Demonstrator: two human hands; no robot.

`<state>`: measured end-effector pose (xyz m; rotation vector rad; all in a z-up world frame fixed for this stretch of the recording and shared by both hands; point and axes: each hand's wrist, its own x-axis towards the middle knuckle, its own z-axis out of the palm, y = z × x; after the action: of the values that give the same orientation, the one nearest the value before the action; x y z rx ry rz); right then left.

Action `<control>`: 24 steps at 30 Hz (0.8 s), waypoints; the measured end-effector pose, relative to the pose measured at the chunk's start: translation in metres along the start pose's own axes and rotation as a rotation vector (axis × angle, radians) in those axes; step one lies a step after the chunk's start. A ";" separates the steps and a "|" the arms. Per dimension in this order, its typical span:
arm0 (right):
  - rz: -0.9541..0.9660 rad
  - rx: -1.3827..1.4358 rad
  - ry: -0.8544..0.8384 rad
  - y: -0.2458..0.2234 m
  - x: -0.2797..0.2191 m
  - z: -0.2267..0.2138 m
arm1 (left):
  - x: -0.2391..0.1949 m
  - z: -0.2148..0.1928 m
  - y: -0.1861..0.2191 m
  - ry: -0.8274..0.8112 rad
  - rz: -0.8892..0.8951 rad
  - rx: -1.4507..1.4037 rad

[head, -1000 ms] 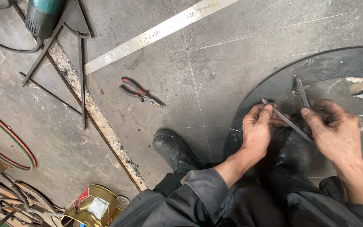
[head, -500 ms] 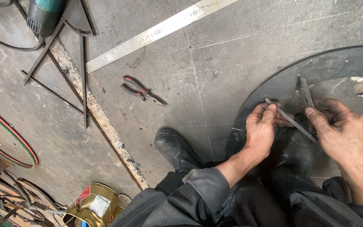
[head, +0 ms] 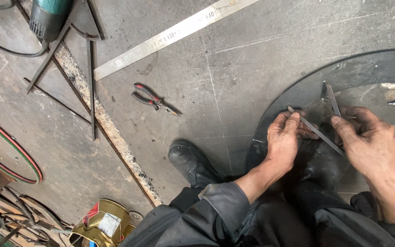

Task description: Using a compass and a marker to mark specific points on a circular metal piece.

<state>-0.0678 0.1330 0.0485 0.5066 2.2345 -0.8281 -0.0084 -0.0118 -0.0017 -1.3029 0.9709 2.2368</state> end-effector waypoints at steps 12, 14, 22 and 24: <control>0.015 -0.044 -0.016 -0.021 -0.001 -0.009 | -0.001 -0.001 0.000 -0.027 -0.042 -0.068; 0.012 -0.079 -0.015 -0.023 0.000 -0.010 | -0.001 -0.001 -0.001 -0.032 -0.046 -0.073; 0.050 -0.054 -0.028 -0.004 0.004 -0.009 | 0.001 -0.004 -0.015 -0.040 0.016 -0.036; -0.036 -0.002 -0.003 0.034 0.009 -0.012 | 0.000 -0.005 -0.010 -0.037 0.050 -0.046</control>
<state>-0.0605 0.1672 0.0345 0.4646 2.2475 -0.8447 0.0003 -0.0086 -0.0071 -1.2650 0.9541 2.3256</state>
